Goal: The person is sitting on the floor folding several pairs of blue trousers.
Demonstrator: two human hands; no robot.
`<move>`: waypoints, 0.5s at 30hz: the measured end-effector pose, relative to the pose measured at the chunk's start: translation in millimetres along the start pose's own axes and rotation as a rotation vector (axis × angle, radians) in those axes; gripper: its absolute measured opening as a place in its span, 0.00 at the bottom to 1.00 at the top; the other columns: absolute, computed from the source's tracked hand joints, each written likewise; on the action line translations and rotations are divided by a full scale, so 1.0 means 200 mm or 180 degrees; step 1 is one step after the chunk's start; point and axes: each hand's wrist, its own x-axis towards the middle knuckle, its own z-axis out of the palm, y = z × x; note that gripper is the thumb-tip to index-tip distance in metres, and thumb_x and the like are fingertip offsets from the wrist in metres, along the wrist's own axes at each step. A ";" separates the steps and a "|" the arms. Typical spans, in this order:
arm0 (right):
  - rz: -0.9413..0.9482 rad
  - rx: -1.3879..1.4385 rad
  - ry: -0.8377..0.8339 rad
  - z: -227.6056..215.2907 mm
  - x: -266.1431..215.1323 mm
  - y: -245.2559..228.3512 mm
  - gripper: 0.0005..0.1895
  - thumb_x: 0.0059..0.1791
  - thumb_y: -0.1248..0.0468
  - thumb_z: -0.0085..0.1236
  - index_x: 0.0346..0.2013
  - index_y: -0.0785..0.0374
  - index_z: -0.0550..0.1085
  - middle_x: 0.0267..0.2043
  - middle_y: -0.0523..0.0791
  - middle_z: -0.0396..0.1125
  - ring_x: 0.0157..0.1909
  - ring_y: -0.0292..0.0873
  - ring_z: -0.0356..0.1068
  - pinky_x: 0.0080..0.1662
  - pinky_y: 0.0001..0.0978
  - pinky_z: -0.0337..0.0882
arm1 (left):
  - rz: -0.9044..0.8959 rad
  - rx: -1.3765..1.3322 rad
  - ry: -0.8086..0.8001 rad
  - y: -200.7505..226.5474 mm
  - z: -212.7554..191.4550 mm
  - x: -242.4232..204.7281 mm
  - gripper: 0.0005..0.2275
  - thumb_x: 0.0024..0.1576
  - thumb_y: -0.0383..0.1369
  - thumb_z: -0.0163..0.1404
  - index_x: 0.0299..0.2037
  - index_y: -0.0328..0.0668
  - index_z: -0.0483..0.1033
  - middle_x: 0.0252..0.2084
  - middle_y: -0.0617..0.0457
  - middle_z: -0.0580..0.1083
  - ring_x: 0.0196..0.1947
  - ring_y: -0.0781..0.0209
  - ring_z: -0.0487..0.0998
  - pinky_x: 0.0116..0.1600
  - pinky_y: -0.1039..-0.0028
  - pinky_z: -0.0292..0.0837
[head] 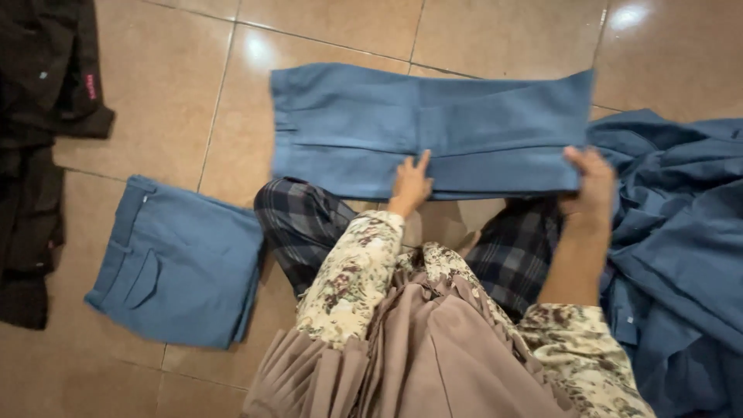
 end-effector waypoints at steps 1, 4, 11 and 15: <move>-0.0309 -0.0036 -0.0105 0.06 -0.14 -0.19 0.16 0.48 0.67 0.55 0.50 0.61 0.74 0.48 0.41 0.72 0.45 0.34 0.71 0.54 0.21 0.71 | 0.0328 -0.0485 -0.0235 0.09 0.04 0.00 0.35 0.55 0.34 0.56 0.74 0.57 0.53 0.59 0.32 0.65 0.52 0.31 0.72 0.55 0.47 0.72; -0.0984 -0.0378 0.0481 -0.05 -0.14 -0.41 0.09 0.45 0.69 0.56 0.39 0.56 0.76 0.41 0.35 0.72 0.41 0.32 0.68 0.56 0.22 0.72 | 0.0853 -0.1442 -0.0921 0.34 -0.01 0.01 0.29 0.59 0.35 0.50 0.73 0.47 0.57 0.70 0.40 0.65 0.68 0.42 0.66 0.71 0.53 0.62; -0.1585 -0.1359 0.0480 0.02 0.18 -0.19 0.16 0.49 0.70 0.66 0.29 0.54 0.65 0.32 0.34 0.57 0.34 0.34 0.53 0.43 0.27 0.61 | 0.0678 -0.0446 0.1968 -0.03 -0.20 0.02 0.12 0.54 0.26 0.48 0.47 0.38 0.76 0.42 0.44 0.73 0.37 0.46 0.74 0.43 0.60 0.70; -0.1797 -0.1393 -0.0540 0.61 -0.01 0.12 0.18 0.50 0.68 0.73 0.52 0.63 0.76 0.47 0.50 0.68 0.45 0.41 0.65 0.44 0.38 0.66 | -0.1146 -0.1326 0.0849 -0.40 -0.11 0.06 0.20 0.69 0.44 0.37 0.63 0.44 0.71 0.60 0.36 0.71 0.63 0.36 0.70 0.66 0.44 0.62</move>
